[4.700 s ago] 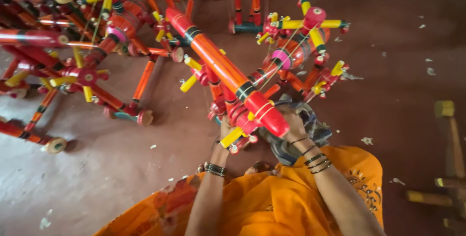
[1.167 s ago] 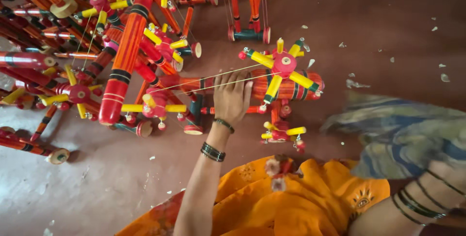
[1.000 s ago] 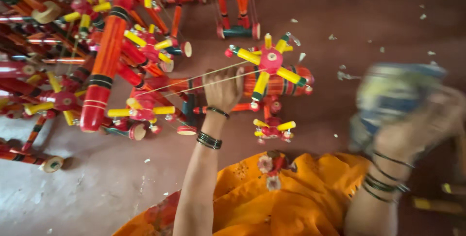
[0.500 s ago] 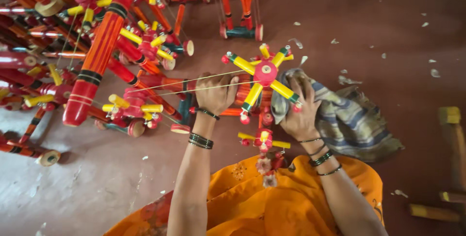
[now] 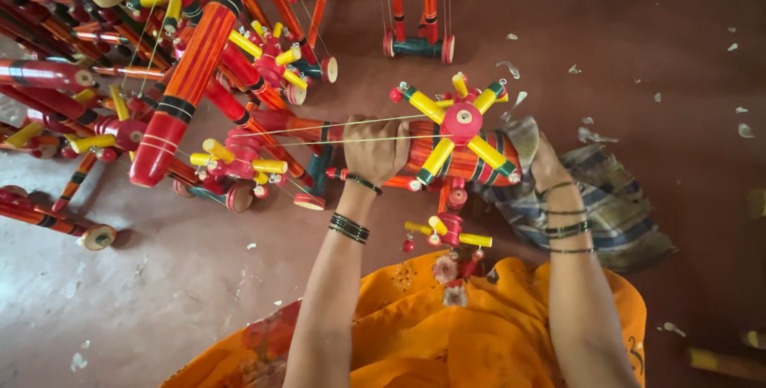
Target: The person sits on the floor and threads string through the small colorful wooden spinning-wheel devices, winding and pulling the string tight around each unit while holding a cloth. They work on the devices one at a time, turning them to reach the string holes.
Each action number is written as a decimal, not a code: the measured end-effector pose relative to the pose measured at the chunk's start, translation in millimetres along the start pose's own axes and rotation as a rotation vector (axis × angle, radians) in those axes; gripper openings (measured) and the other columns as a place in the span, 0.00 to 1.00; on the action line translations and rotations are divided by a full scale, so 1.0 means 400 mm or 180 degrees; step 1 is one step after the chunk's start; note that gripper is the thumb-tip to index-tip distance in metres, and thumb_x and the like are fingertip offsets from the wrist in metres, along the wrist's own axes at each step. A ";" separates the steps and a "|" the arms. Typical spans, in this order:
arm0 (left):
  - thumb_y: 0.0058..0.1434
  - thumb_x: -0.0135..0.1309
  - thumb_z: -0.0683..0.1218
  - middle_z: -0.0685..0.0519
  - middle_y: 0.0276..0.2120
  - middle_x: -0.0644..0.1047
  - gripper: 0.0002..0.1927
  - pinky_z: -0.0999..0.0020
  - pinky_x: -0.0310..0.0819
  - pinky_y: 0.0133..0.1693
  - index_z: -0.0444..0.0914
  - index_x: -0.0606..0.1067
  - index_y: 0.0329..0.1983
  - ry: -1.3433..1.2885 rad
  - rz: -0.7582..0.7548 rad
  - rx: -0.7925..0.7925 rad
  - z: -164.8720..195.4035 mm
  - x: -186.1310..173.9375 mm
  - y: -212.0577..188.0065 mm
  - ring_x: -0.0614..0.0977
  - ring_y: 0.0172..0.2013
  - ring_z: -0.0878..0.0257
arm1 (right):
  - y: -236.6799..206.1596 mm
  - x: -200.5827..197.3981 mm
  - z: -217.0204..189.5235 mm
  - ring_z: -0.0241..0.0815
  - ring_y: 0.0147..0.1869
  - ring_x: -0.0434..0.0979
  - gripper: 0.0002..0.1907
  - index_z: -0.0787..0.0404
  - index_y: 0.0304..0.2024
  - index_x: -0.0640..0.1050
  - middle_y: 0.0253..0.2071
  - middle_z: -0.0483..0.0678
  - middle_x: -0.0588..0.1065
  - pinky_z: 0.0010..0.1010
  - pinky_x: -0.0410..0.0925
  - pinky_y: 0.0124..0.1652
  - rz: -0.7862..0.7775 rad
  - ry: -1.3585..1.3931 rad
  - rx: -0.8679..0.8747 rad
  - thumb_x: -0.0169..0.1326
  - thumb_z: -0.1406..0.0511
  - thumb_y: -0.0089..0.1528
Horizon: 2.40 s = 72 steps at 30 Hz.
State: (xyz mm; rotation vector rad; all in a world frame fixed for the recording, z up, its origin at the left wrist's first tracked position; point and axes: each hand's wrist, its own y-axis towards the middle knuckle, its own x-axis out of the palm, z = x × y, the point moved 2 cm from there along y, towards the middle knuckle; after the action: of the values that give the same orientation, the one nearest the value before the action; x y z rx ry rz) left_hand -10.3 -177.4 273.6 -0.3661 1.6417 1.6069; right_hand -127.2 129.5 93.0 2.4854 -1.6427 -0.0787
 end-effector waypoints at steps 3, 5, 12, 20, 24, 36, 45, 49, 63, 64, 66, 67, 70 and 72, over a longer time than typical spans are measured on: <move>0.65 0.50 0.47 0.48 0.19 0.75 0.15 0.51 0.68 0.37 0.40 0.75 0.22 0.0022 0.0003 -0.0022 -0.001 0.000 -0.004 0.77 0.23 0.49 | -0.065 0.027 -0.021 0.58 0.53 0.79 0.21 0.65 0.56 0.78 0.49 0.58 0.79 0.39 0.72 0.54 0.0485 -0.1169 -0.0578 0.48 0.60 0.65; 0.66 0.50 0.47 0.49 0.20 0.75 0.14 0.52 0.68 0.37 0.40 0.76 0.24 -0.0050 0.0038 -0.0022 -0.003 -0.003 -0.005 0.76 0.23 0.49 | -0.139 0.091 -0.077 0.61 0.50 0.79 0.25 0.64 0.56 0.77 0.46 0.58 0.79 0.44 0.72 0.51 0.1005 -0.3016 -0.0597 0.55 0.59 0.58; 0.65 0.51 0.51 0.49 0.18 0.75 0.16 0.52 0.68 0.39 0.42 0.76 0.22 -0.0015 -0.0290 -0.0248 0.004 -0.008 0.004 0.78 0.25 0.50 | -0.208 0.289 -0.358 0.66 0.65 0.69 0.39 0.59 0.63 0.72 0.64 0.60 0.67 0.54 0.67 0.57 0.1413 -0.3902 -0.1736 0.59 0.55 0.49; 0.60 0.51 0.69 0.47 0.38 0.80 0.33 0.48 0.64 0.49 0.37 0.76 0.51 -0.0166 -0.0160 0.0278 0.018 -0.031 -0.033 0.80 0.42 0.50 | -0.147 0.316 -0.459 0.56 0.65 0.71 0.39 0.56 0.58 0.76 0.58 0.51 0.74 0.52 0.70 0.57 0.1049 -0.3783 -0.1669 0.69 0.48 0.49; 0.63 0.50 0.68 0.47 0.42 0.81 0.32 0.48 0.63 0.51 0.38 0.75 0.53 -0.0198 -0.0183 0.0226 0.014 -0.024 -0.039 0.81 0.44 0.52 | -0.132 0.338 -0.465 0.55 0.60 0.74 0.40 0.55 0.54 0.79 0.52 0.48 0.77 0.53 0.68 0.41 0.0932 -0.4136 -0.1191 0.71 0.45 0.44; 0.36 0.54 0.86 0.47 0.37 0.82 0.54 0.25 0.51 0.58 0.39 0.77 0.48 0.0364 -0.0534 -0.0362 0.092 -0.008 -0.001 0.82 0.43 0.48 | -0.091 0.174 -0.366 0.52 0.37 0.79 0.10 0.66 0.41 0.81 0.35 0.55 0.78 0.38 0.69 0.39 0.0829 -0.1891 -0.0963 0.62 0.64 0.62; 0.64 0.51 0.65 0.49 0.30 0.80 0.23 0.48 0.63 0.50 0.43 0.80 0.45 -0.0219 -0.0206 -0.0348 0.070 -0.006 -0.013 0.80 0.36 0.52 | -0.148 0.242 -0.368 0.65 0.55 0.73 0.21 0.68 0.53 0.76 0.53 0.62 0.75 0.51 0.68 0.55 0.1294 -0.3195 -0.1656 0.60 0.64 0.60; 0.67 0.48 0.57 0.51 0.29 0.81 0.16 0.50 0.63 0.49 0.45 0.81 0.42 -0.0450 -0.0140 -0.0450 0.058 -0.004 -0.011 0.81 0.35 0.53 | -0.167 0.278 -0.422 0.64 0.58 0.72 0.32 0.67 0.55 0.76 0.56 0.59 0.73 0.51 0.66 0.56 0.0929 -0.3288 -0.2116 0.66 0.55 0.54; 0.67 0.43 0.55 0.45 0.21 0.79 0.20 0.48 0.67 0.43 0.44 0.83 0.33 0.0237 -0.0524 -0.0692 0.023 0.049 -0.004 0.80 0.26 0.47 | -0.104 0.032 -0.009 0.42 0.61 0.76 0.22 0.65 0.62 0.74 0.59 0.51 0.76 0.36 0.69 0.59 0.0836 0.0350 0.0338 0.41 0.59 0.72; 0.68 0.43 0.55 0.46 0.21 0.78 0.20 0.48 0.68 0.44 0.44 0.82 0.32 0.0234 -0.0526 -0.0689 0.022 0.049 -0.005 0.80 0.26 0.47 | -0.096 0.031 0.015 0.42 0.61 0.77 0.23 0.62 0.62 0.73 0.59 0.49 0.76 0.36 0.70 0.59 0.1010 0.0833 0.0660 0.40 0.57 0.72; 0.69 0.42 0.55 0.46 0.20 0.78 0.21 0.48 0.68 0.44 0.42 0.81 0.30 0.0233 -0.0533 -0.0671 0.020 0.049 -0.006 0.80 0.26 0.48 | -0.097 0.033 0.042 0.41 0.61 0.77 0.25 0.59 0.62 0.72 0.60 0.47 0.76 0.35 0.71 0.59 0.1185 0.1392 0.1111 0.39 0.52 0.71; 0.68 0.42 0.55 0.46 0.20 0.78 0.20 0.48 0.67 0.43 0.43 0.81 0.30 0.0216 -0.0414 -0.0610 0.022 0.046 -0.006 0.79 0.25 0.48 | -0.098 0.035 0.047 0.41 0.60 0.78 0.26 0.58 0.63 0.72 0.59 0.46 0.76 0.35 0.71 0.58 0.1182 0.1468 0.1237 0.38 0.51 0.71; 0.66 0.42 0.55 0.46 0.20 0.77 0.20 0.48 0.67 0.42 0.43 0.81 0.30 0.0180 -0.0211 -0.0520 0.024 0.042 -0.003 0.79 0.24 0.47 | -0.104 0.036 0.045 0.41 0.60 0.78 0.29 0.58 0.63 0.72 0.59 0.47 0.76 0.35 0.72 0.57 0.1124 0.1621 0.1378 0.39 0.47 0.71; 0.68 0.42 0.55 0.46 0.19 0.77 0.21 0.48 0.67 0.43 0.42 0.81 0.29 0.0184 -0.0335 -0.0618 0.025 0.042 -0.002 0.80 0.25 0.48 | -0.112 0.031 0.038 0.42 0.58 0.78 0.30 0.59 0.64 0.72 0.58 0.48 0.76 0.36 0.72 0.55 0.1070 0.1665 0.1401 0.39 0.45 0.72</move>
State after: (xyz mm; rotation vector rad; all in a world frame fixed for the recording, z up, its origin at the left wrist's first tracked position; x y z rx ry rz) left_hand -17.3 -163.0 262.3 -0.5940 1.4864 1.6937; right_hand -83.5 134.0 71.5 2.1610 -1.9337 0.9766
